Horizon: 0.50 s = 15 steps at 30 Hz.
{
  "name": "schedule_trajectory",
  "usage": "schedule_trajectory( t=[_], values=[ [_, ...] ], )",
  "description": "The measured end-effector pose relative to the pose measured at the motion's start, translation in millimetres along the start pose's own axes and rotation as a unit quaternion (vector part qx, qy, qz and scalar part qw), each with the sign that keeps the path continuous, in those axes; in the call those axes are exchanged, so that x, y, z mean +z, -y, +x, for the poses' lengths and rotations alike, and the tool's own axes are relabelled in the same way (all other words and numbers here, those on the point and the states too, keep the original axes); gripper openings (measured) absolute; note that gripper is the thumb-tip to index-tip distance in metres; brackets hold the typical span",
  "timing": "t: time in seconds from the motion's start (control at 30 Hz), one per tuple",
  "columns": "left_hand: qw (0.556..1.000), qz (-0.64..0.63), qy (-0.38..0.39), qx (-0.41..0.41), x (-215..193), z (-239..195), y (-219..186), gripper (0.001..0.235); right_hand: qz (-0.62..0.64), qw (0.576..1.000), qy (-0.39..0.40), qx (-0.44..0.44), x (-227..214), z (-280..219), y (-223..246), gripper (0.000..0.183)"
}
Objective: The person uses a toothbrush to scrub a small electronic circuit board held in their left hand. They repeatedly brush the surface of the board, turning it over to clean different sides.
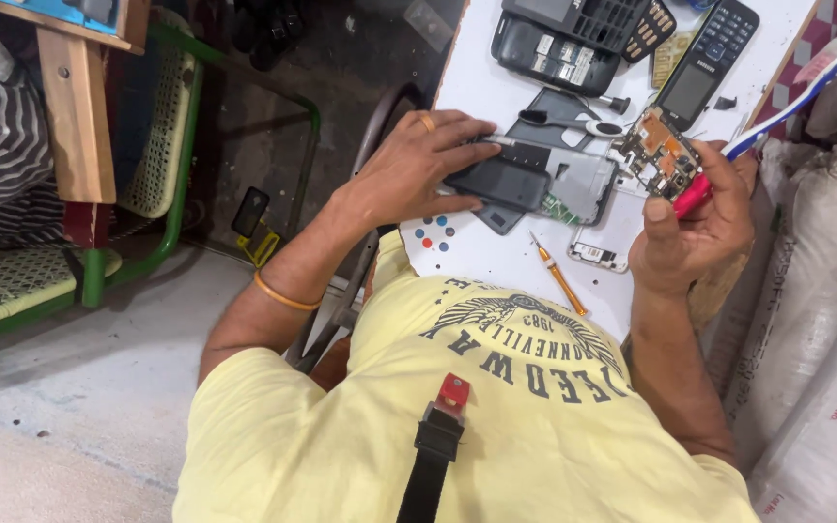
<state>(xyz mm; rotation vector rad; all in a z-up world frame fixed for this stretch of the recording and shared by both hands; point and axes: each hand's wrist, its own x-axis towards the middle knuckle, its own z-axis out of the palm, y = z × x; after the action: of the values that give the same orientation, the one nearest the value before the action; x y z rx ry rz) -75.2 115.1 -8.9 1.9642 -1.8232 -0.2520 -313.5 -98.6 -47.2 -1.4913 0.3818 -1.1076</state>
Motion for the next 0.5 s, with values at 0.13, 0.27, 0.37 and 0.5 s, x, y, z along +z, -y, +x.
schedule_trajectory(
  t=[0.13, 0.27, 0.37, 0.5],
  values=[
    [0.999, -0.021, -0.001, -0.028, 10.6, 13.3, 5.6, 0.065, -0.004, 1.0, 0.0, -0.007, -0.5, 0.3, -2.5, 0.07],
    [0.999, 0.013, -0.042, 0.002, 12.0, 17.0, 1.8, 0.066, -0.005, 1.0, -0.002, -0.01, -1.2, 0.7, -2.9, 0.07],
    [0.998, -0.001, -0.044, 0.033, 12.2, 8.8, -8.9, 0.058, 0.0, 1.0, -0.003, -0.007, -1.8, 0.5, -2.9, 0.069],
    [0.993, -0.043, -0.044, 0.097, 25.8, -0.2, -34.4, 0.032, 0.006, 1.0, -0.001, -0.006, -1.7, 0.0, -3.4, 0.068]
  ],
)
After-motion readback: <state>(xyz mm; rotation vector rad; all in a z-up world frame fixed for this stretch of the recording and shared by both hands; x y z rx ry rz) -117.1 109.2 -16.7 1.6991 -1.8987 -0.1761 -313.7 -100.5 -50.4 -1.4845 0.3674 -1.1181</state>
